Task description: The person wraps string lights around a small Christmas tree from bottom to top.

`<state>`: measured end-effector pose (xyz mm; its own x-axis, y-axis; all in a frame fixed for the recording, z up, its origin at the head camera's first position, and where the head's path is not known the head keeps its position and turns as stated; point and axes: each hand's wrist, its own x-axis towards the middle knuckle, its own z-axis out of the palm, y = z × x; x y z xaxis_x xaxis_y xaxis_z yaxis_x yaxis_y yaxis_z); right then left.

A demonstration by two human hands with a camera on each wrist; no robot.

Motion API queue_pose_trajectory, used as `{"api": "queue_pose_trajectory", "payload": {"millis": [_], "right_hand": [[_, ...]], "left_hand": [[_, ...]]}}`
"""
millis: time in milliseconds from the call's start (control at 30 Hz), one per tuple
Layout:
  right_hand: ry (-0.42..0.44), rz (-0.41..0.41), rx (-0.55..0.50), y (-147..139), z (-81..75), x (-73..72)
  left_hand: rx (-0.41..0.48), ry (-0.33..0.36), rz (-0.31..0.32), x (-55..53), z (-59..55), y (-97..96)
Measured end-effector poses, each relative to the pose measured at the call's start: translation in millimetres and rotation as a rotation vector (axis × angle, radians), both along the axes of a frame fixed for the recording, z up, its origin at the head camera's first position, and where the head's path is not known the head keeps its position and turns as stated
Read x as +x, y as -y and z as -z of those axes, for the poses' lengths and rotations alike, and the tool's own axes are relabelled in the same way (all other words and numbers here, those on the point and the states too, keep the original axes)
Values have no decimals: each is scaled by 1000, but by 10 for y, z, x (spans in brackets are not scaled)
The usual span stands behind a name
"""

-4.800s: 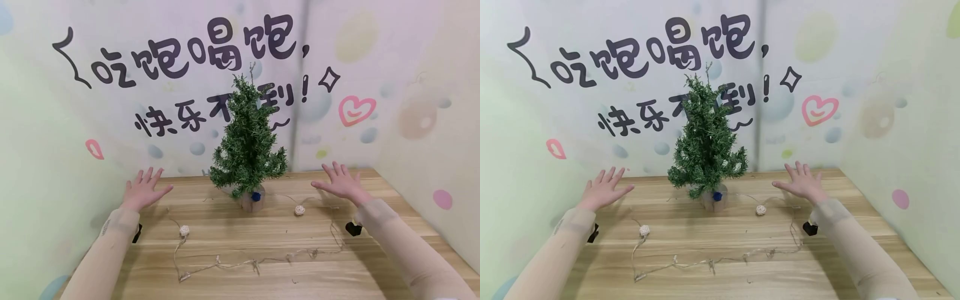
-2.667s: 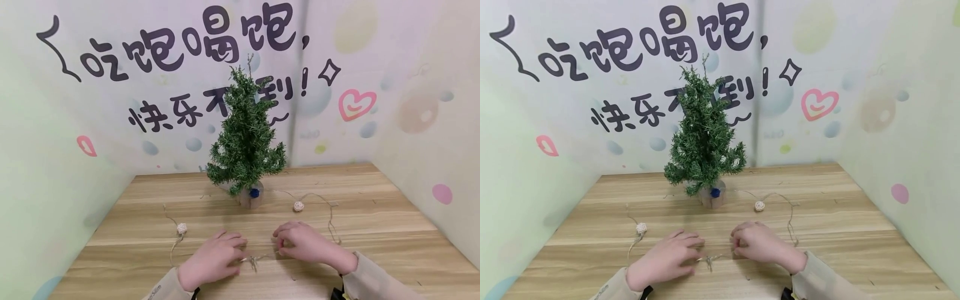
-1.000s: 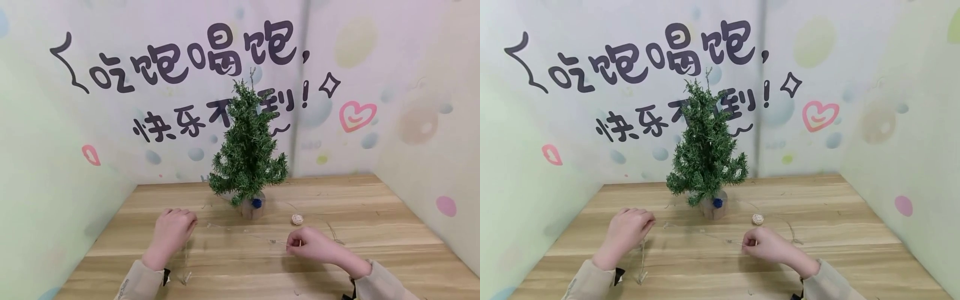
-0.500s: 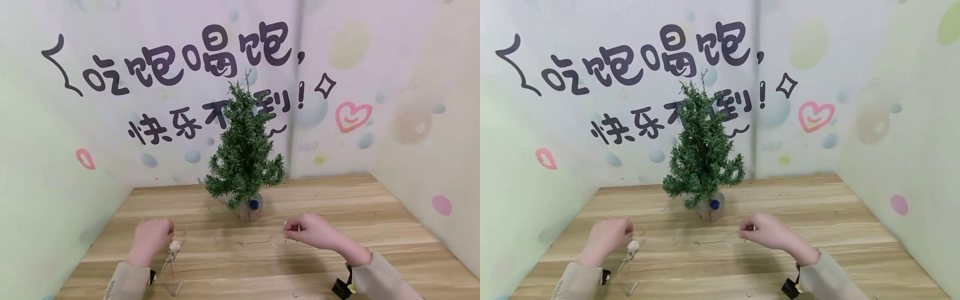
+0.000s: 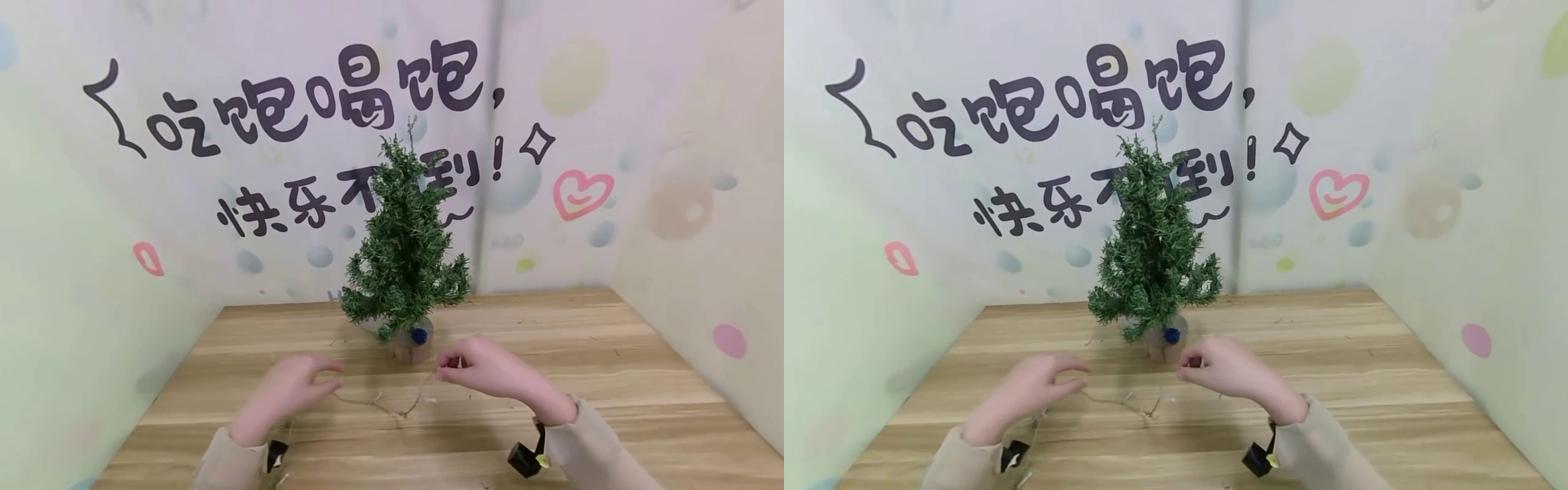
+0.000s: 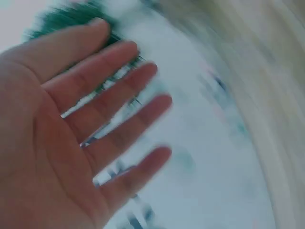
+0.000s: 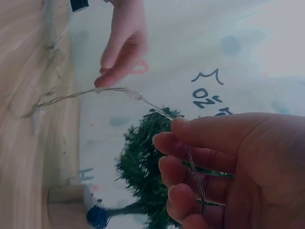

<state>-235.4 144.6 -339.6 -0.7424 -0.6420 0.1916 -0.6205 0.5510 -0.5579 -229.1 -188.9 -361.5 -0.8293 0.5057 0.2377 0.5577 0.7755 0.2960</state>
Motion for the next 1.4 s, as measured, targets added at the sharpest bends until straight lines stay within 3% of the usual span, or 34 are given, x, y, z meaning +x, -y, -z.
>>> {"api": "queue_pose_trajectory", "payload": {"millis": [100, 200, 267, 433, 533, 733, 933, 1400], "right_hand": [[-13, -6, -21, 87, -71, -14], [-30, -17, -52, 167, -155, -21], [-54, -19, -79, 214, -212, -21], [-139, 1, -103, 294, -287, 2], [-163, 12, -96, 316, -285, 25], [-179, 1, -104, 335, -260, 36], [-105, -10, -129, 271, -258, 12], [-83, 24, -156, 141, -330, -1]], "left_hand": [[133, 60, 160, 46, -140, -304], [195, 51, 193, 90, -244, -559], [191, -26, 178, 121, -293, -686], [137, -293, 139, 178, -336, -836], [126, -371, 121, 181, -335, -852], [102, -454, 111, 170, -345, -852], [71, -562, 70, 168, -394, -809], [125, -766, -93, 166, -589, -381]]}}
